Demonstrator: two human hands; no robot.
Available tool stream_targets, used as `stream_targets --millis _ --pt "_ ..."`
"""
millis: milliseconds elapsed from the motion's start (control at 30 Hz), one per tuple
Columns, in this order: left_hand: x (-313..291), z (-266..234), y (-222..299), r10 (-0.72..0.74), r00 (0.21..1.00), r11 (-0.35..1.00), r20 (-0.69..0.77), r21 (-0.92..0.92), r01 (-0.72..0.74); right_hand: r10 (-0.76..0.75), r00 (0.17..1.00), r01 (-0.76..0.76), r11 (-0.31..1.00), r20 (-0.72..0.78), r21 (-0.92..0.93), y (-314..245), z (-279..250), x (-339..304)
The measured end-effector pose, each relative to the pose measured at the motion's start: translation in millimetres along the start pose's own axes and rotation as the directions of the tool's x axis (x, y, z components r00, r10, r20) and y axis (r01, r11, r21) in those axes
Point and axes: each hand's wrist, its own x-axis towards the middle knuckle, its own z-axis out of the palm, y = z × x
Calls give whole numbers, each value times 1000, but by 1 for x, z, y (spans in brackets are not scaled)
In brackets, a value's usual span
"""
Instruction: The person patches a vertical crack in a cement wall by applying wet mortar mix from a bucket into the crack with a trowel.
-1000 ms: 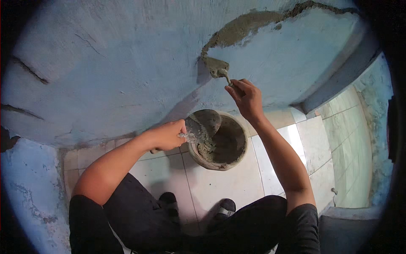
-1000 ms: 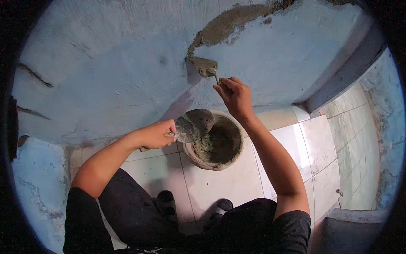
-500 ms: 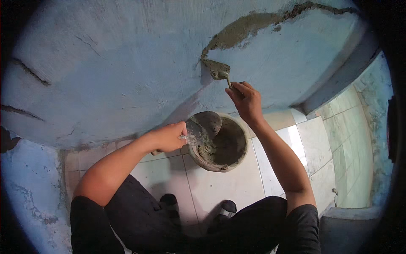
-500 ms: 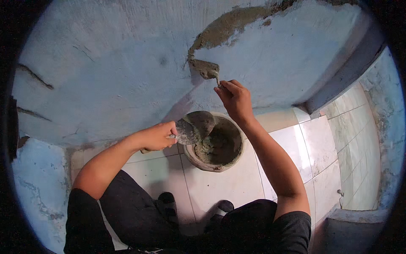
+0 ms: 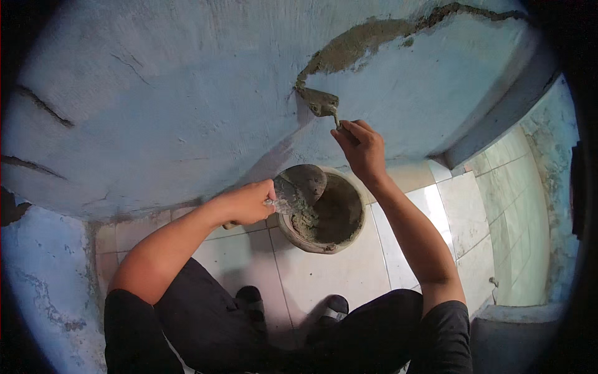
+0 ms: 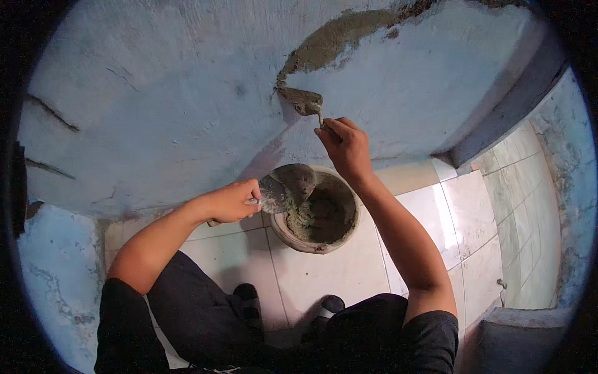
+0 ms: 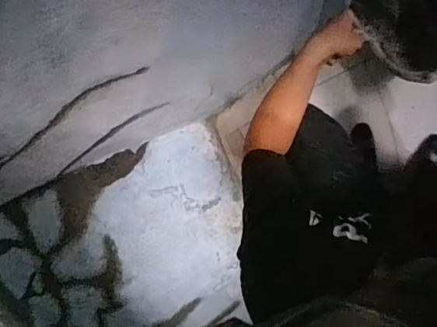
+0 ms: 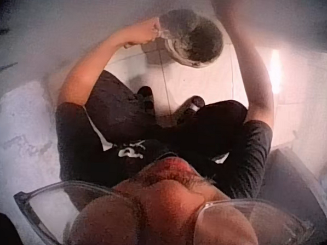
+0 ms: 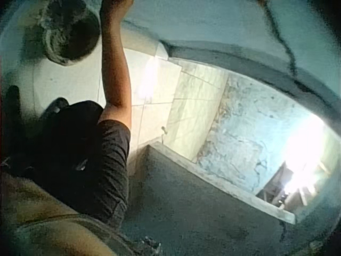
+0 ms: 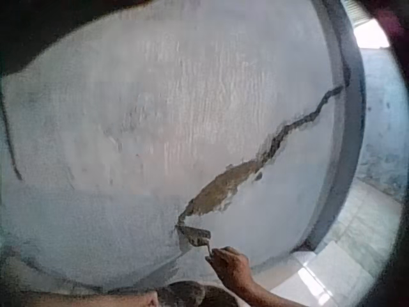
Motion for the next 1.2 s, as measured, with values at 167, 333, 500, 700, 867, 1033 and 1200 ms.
stream_targets --millis 167,333,500,700,867,1033,1200 --pt "-2 -2 3 -34 999 999 20 -16 34 5 1000 -5 1000 2 10 -4 -1 -1" --pt "-1 -3 6 -14 1000 1000 14 22 13 24 1000 -24 1000 5 14 -3 0 -2" --pt "-3 -3 7 -23 1000 1000 17 -12 23 55 998 -55 998 17 -1 -5 -3 0" --pt "-3 -4 5 -50 998 998 23 -24 51 65 998 -65 998 20 25 -9 -2 -3" --pt "-3 -6 10 -27 999 999 31 -38 28 80 997 -80 997 22 4 -9 -3 -2" --pt "0 -1 0 33 999 999 -21 14 -33 36 999 -35 999 -15 26 -8 -1 -2" --pt "-3 -3 9 -61 998 998 20 -16 62 54 999 -54 998 8 28 -3 1 -5"
